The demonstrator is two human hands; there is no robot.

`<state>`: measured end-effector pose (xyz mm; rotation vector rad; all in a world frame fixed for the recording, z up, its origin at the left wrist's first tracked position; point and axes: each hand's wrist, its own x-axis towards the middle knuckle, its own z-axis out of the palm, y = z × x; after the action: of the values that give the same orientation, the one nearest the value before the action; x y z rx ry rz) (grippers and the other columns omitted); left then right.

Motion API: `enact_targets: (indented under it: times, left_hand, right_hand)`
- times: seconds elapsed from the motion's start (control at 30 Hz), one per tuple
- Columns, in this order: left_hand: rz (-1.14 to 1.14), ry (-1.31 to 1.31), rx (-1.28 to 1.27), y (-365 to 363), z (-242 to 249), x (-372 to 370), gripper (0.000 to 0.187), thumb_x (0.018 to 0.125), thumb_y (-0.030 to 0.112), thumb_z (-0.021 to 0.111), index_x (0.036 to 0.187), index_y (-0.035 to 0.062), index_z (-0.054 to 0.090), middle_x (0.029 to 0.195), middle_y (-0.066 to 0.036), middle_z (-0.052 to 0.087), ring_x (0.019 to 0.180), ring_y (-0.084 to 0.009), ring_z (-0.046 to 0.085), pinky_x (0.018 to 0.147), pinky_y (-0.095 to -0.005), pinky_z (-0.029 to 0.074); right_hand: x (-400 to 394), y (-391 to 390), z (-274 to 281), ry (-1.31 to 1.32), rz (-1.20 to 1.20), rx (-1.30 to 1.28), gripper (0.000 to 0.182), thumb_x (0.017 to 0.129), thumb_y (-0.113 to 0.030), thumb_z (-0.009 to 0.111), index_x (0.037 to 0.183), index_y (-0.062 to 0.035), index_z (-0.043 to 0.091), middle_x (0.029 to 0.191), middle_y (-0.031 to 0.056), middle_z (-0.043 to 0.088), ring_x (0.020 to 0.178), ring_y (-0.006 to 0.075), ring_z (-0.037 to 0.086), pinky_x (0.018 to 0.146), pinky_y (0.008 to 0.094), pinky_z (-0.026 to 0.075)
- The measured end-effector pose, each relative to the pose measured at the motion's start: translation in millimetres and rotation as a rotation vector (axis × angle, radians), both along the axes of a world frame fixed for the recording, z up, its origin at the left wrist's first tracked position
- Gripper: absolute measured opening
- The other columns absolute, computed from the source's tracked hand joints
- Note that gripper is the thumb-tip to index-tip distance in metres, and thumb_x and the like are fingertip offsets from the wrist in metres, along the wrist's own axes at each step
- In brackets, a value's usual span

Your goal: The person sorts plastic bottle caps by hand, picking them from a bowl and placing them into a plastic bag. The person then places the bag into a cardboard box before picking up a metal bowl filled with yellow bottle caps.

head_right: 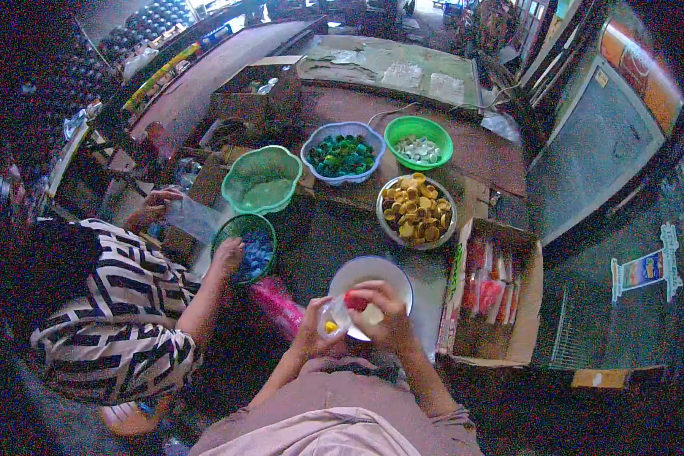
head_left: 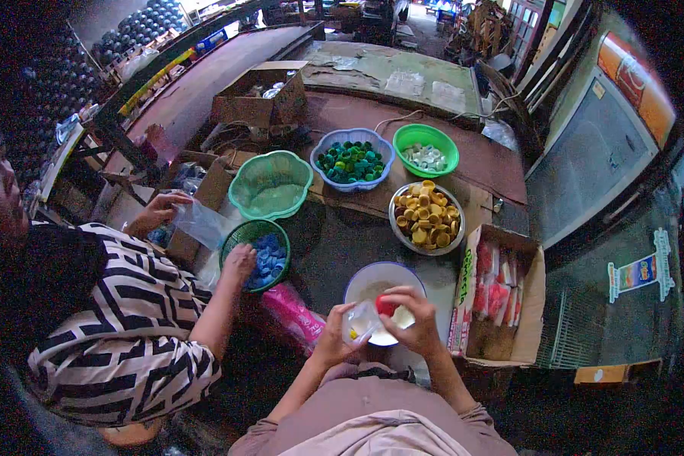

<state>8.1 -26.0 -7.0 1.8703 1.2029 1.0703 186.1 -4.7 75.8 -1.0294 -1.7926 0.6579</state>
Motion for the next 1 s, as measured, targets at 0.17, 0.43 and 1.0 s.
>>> enact_targets:
  times: [0.17,0.43,1.0]
  left_hand:
    - [-0.018,-0.002,0.038,-8,-2,-2,0.071,0.058,0.014,0.075,0.116,0.0024,0.035,0.107,-0.014,0.043,0.100,-0.0256,0.047,0.087,-0.0345,0.038]
    - [0.007,-0.009,0.087,-25,8,-5,0.068,0.058,0.012,0.074,0.114,0.0019,0.037,0.104,-0.016,0.045,0.099,-0.0297,0.047,0.085,-0.0368,0.040]
    - [0.034,-0.026,0.074,-26,1,-10,0.063,0.060,0.010,0.073,0.112,0.0014,0.039,0.102,-0.015,0.045,0.095,-0.0279,0.049,0.082,-0.0345,0.041]
  right_hand:
    - [-8,-18,-6,0.149,-0.151,-0.014,0.024,0.063,-0.005,0.068,0.085,-0.0051,0.058,0.090,0.0117,0.057,0.084,0.0221,0.056,0.075,0.0315,0.044]
    - [5,-18,-71,-0.014,-0.312,-0.230,0.015,0.073,-0.008,0.057,0.088,-0.0040,0.057,0.085,0.0125,0.057,0.079,0.0265,0.056,0.071,0.0351,0.046]
    - [2,38,-143,0.352,-0.264,-0.521,0.013,0.069,-0.016,0.065,0.073,-0.0040,0.061,0.094,0.0130,0.054,0.092,0.0240,0.053,0.077,0.0315,0.043]
